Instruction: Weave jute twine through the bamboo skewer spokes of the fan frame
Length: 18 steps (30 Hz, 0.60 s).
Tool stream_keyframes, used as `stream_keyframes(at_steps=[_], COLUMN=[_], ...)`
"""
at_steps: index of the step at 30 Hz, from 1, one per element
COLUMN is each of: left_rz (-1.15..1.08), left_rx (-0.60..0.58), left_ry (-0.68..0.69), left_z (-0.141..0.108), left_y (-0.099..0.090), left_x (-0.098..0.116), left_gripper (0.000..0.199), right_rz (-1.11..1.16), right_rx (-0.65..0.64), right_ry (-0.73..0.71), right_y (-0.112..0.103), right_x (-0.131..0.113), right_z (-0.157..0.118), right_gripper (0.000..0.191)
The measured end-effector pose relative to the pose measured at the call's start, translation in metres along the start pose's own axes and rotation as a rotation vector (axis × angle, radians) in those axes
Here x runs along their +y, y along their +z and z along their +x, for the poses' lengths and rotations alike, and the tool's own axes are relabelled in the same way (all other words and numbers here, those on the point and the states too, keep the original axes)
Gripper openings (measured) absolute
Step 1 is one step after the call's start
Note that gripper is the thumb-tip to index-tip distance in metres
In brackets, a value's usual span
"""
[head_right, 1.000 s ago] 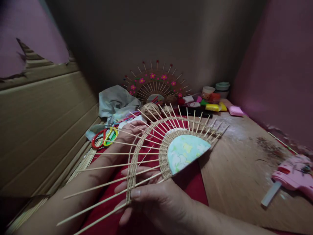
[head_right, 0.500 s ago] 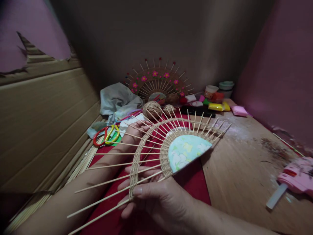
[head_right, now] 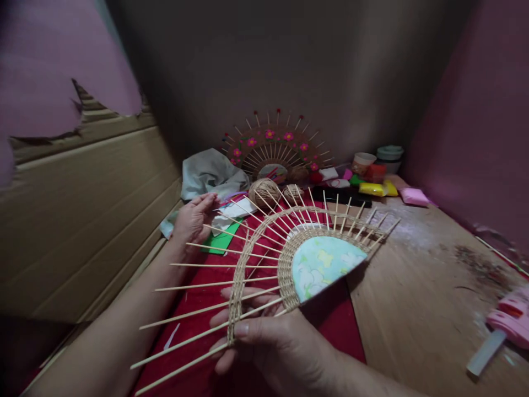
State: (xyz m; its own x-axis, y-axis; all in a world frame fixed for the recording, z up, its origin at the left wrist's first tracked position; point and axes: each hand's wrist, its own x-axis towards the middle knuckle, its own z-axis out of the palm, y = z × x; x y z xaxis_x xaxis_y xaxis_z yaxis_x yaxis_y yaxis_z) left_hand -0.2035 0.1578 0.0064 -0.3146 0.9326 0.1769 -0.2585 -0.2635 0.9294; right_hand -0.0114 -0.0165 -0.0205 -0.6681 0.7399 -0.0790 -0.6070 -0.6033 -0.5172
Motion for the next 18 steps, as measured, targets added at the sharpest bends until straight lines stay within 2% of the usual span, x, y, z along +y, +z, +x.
stream_keyframes(at_steps=[3,6,8,10,13,18], left_rz=[0.108,0.333,0.446,0.51,0.544,0.546], left_rx=[0.0,-0.051,-0.079,-0.103,-0.155,-0.206], left_ry=[0.2,0.434,0.519,0.551,0.526,0.491], left_z=[-0.004,-0.015,-0.023,-0.028,-0.032,-0.034], left_y=[-0.007,-0.004,-0.001,0.001,0.003,0.002], left_x=[0.019,0.03,0.033,0.035,0.036,0.037], left_gripper=[0.018,0.013,0.01,0.01,0.012,0.014], right_rz=[-0.038,-0.06,-0.033,0.003,0.018,0.011], right_rx=[0.032,0.041,0.033,0.018,0.011,0.025], right_ry=[0.004,0.015,0.027,0.036,0.04,0.043], right_y=[0.0,-0.001,-0.002,-0.003,-0.004,-0.005], right_x=[0.0,0.0,0.0,0.0,0.001,0.002], right_z=[-0.001,-0.001,-0.001,-0.001,-0.002,-0.003], right_gripper=[0.024,0.023,0.027,0.035,0.043,0.043])
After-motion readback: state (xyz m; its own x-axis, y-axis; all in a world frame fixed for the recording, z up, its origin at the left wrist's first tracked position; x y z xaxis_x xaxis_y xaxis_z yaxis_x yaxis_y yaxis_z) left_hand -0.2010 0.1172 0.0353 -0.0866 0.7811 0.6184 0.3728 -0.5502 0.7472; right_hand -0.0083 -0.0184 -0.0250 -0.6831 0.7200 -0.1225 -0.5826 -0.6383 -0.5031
